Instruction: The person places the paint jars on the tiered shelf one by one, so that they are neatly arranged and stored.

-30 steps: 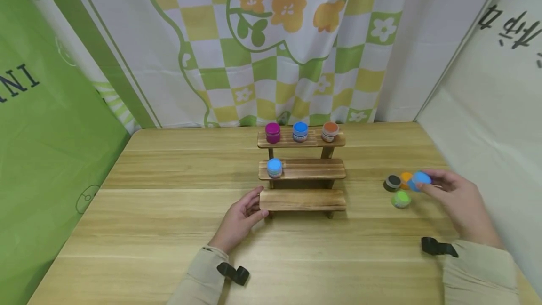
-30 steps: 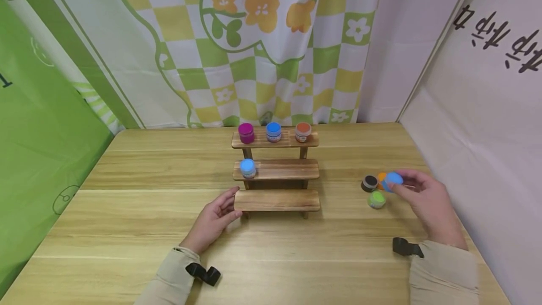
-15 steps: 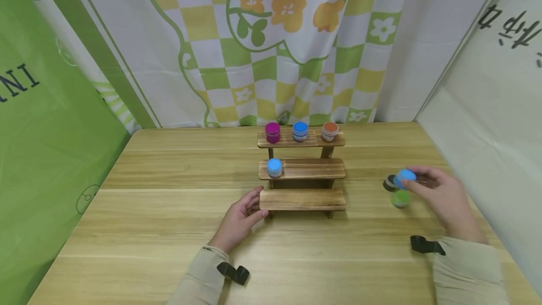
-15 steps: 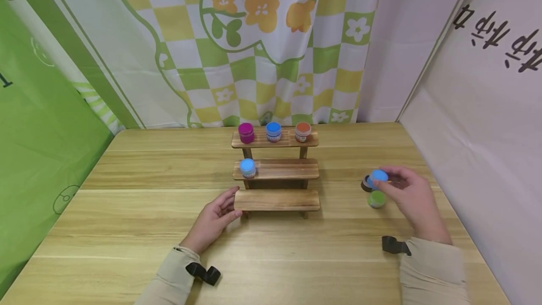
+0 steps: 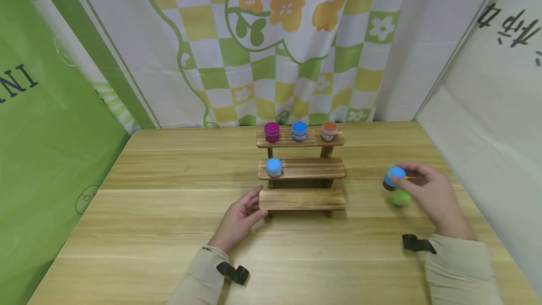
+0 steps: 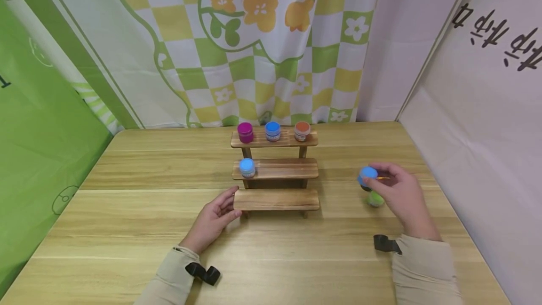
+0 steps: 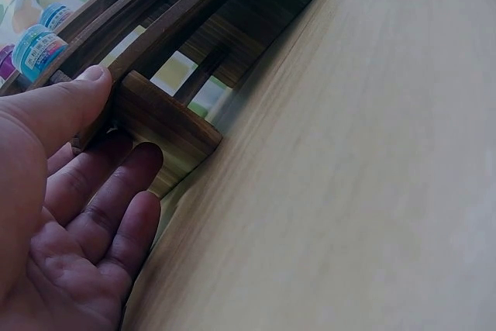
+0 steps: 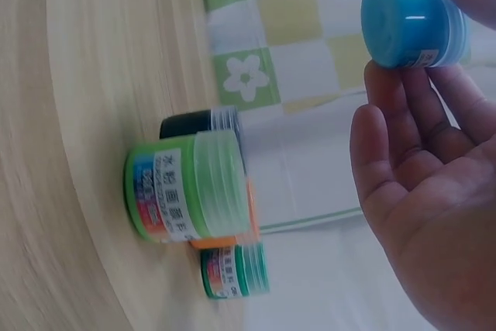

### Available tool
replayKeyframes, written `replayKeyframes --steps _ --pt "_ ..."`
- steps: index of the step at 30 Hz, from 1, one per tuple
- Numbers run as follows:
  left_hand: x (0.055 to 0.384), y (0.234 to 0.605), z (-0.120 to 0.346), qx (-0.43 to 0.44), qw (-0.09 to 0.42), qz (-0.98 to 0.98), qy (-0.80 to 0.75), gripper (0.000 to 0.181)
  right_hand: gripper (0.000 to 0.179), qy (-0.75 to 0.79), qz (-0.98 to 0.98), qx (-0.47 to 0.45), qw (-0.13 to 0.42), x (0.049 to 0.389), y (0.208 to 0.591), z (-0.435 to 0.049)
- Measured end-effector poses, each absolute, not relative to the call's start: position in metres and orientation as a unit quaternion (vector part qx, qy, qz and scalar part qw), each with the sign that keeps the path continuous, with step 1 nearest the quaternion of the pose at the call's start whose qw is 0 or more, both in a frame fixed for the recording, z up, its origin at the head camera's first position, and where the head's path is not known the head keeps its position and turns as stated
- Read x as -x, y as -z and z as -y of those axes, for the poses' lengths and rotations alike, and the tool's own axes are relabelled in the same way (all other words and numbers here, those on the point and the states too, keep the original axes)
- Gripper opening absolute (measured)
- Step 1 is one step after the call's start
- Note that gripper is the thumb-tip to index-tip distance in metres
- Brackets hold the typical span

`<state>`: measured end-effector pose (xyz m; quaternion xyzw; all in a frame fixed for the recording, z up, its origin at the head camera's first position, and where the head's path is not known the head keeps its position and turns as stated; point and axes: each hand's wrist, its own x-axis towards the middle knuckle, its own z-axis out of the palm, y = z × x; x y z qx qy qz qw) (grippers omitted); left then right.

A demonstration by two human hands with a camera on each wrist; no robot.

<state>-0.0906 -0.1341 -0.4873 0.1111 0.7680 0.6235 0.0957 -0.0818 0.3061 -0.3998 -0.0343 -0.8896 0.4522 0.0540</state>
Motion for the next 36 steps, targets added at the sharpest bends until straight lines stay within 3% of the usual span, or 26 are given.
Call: replayKeyframes --steps 36 --pt "0.091 0.487 0.134 -0.113 0.095 -0.770 -0.621 0.065 0.048 -0.488 0.869 0.004 0.088 0.090 0.396 -0.261"
